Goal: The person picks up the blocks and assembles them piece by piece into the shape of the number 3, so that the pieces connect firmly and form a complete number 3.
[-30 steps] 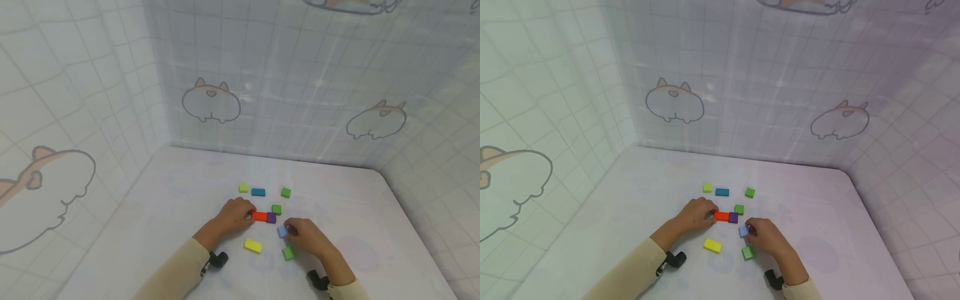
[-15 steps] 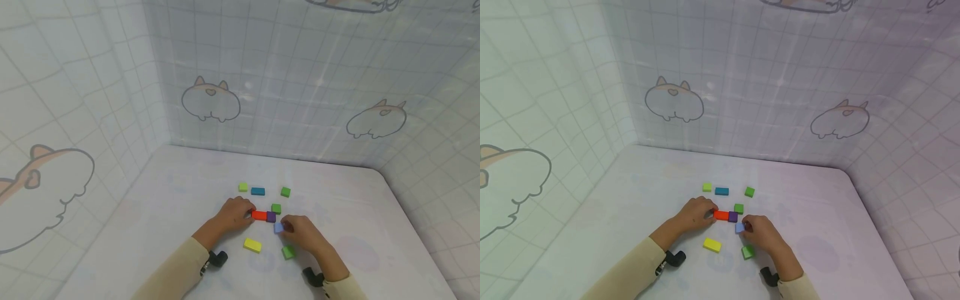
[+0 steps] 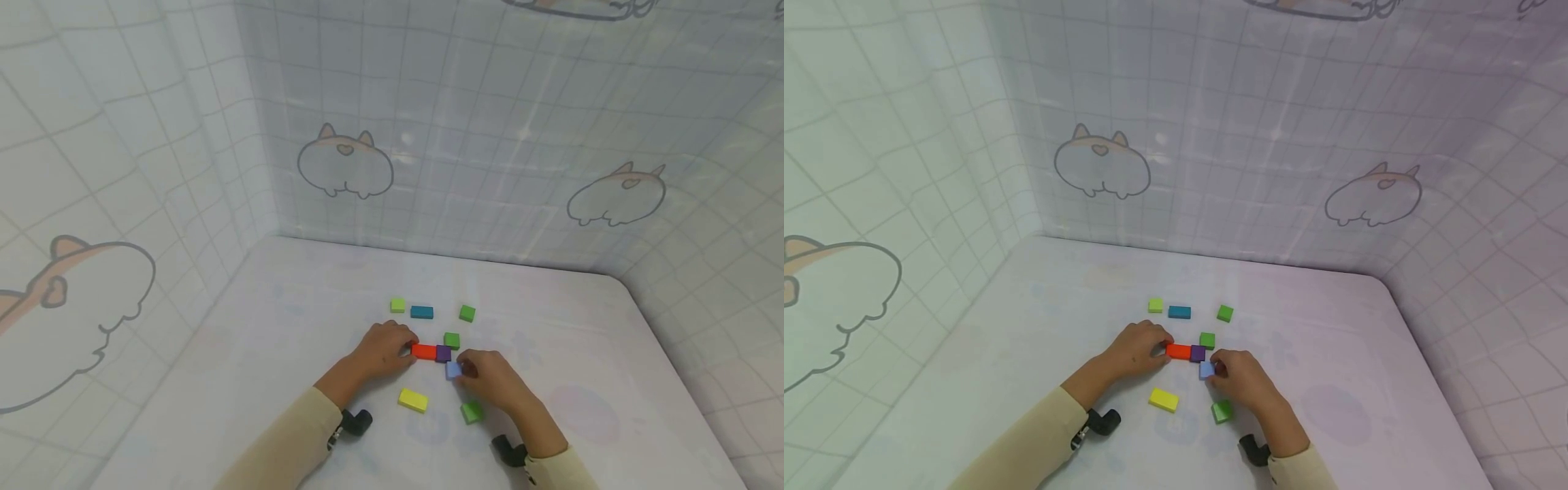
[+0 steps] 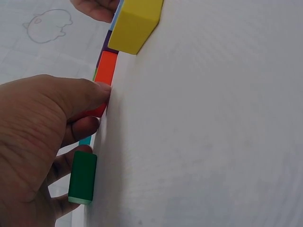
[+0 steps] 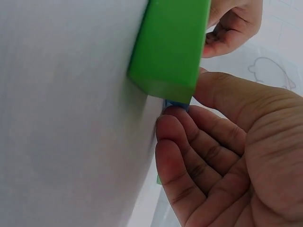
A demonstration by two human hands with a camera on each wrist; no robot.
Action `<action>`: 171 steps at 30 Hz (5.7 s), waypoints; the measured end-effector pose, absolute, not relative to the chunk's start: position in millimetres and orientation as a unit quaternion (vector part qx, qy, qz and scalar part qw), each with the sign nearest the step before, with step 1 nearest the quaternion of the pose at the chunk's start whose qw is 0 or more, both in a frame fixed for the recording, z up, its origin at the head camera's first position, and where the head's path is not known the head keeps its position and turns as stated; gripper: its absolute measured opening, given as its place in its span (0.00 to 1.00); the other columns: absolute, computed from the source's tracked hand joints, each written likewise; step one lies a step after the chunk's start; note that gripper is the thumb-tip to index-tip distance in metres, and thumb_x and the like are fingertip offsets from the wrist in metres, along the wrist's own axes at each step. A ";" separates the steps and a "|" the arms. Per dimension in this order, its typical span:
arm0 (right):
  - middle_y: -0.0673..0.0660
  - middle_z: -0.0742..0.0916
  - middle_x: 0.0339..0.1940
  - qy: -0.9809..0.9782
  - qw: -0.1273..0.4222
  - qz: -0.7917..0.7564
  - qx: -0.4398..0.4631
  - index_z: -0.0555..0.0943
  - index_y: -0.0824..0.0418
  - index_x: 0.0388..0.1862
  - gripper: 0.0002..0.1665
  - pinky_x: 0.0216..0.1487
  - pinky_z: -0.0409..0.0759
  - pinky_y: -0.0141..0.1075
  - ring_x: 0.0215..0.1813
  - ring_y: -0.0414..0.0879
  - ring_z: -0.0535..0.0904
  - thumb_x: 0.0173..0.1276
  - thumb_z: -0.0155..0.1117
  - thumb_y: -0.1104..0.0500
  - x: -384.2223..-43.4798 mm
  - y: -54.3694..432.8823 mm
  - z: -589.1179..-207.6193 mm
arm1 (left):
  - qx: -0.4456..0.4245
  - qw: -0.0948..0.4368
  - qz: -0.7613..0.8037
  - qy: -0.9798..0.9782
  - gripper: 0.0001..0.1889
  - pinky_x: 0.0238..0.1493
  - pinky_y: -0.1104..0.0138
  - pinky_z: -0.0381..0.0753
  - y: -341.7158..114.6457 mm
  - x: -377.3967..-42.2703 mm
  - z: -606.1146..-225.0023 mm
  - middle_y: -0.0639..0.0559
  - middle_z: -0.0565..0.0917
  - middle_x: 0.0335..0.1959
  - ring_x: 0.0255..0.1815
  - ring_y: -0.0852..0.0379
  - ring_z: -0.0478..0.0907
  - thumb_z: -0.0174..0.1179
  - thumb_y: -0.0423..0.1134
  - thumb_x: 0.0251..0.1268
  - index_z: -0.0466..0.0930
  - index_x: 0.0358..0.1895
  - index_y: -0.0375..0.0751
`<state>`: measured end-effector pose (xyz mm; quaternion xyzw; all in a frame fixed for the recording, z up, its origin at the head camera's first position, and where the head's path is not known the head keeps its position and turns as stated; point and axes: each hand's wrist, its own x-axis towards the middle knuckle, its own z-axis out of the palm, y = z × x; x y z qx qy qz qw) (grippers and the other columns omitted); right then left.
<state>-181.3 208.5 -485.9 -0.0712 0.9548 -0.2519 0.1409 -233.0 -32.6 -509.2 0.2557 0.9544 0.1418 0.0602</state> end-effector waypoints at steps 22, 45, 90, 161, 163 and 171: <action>0.46 0.86 0.36 0.953 0.148 -0.260 -0.050 0.83 0.55 0.56 0.24 0.46 0.84 0.41 0.37 0.42 0.79 0.61 0.76 0.53 -180.8 209.1 -486.5 | 0.258 0.061 0.150 0.953 0.21 0.58 0.59 0.76 -33.8 -232.5 -509.3 0.63 0.83 0.51 0.52 0.60 0.73 0.66 0.53 0.64 0.82 0.59 0.57; 0.47 0.82 0.30 0.958 0.164 -0.234 -0.037 0.84 0.56 0.45 0.20 0.40 0.80 0.40 0.34 0.44 0.75 0.58 0.77 0.49 -155.7 216.5 -476.5 | 0.247 0.051 0.121 0.960 0.31 0.61 0.57 0.77 -40.5 -216.0 -493.2 0.56 0.79 0.61 0.62 0.55 0.73 0.66 0.55 0.62 0.73 0.68 0.53; 0.46 0.83 0.33 0.972 0.068 -0.212 -0.070 0.89 0.56 0.36 0.08 0.43 0.83 0.38 0.36 0.39 0.78 0.57 0.77 0.61 -129.5 205.0 -476.0 | 0.262 -0.020 0.101 0.959 0.19 0.58 0.52 0.74 -29.0 -210.4 -497.3 0.59 0.83 0.55 0.58 0.55 0.74 0.65 0.54 0.64 0.83 0.56 0.56; 0.45 0.84 0.43 0.959 0.072 -0.257 -0.095 0.86 0.52 0.45 0.15 0.46 0.83 0.35 0.42 0.36 0.80 0.59 0.75 0.61 -137.3 206.6 -487.8 | 0.260 -0.007 0.119 0.958 0.21 0.58 0.52 0.74 -28.6 -215.0 -504.9 0.59 0.83 0.56 0.56 0.55 0.75 0.64 0.52 0.66 0.80 0.60 0.54; 0.45 0.85 0.42 0.959 0.072 -0.257 -0.096 0.86 0.52 0.45 0.15 0.46 0.83 0.35 0.42 0.36 0.80 0.59 0.75 0.61 -137.7 206.5 -488.3 | 0.260 -0.008 0.120 0.958 0.21 0.58 0.52 0.74 -28.4 -214.7 -504.8 0.59 0.83 0.56 0.56 0.55 0.75 0.64 0.52 0.66 0.80 0.60 0.54; 0.45 0.85 0.42 0.960 0.071 -0.255 -0.093 0.86 0.52 0.45 0.15 0.47 0.83 0.35 0.43 0.36 0.81 0.58 0.75 0.61 -139.0 206.5 -488.8 | 0.258 0.000 0.122 0.959 0.21 0.59 0.52 0.74 -28.1 -215.5 -505.5 0.59 0.82 0.57 0.57 0.55 0.74 0.63 0.52 0.67 0.80 0.61 0.53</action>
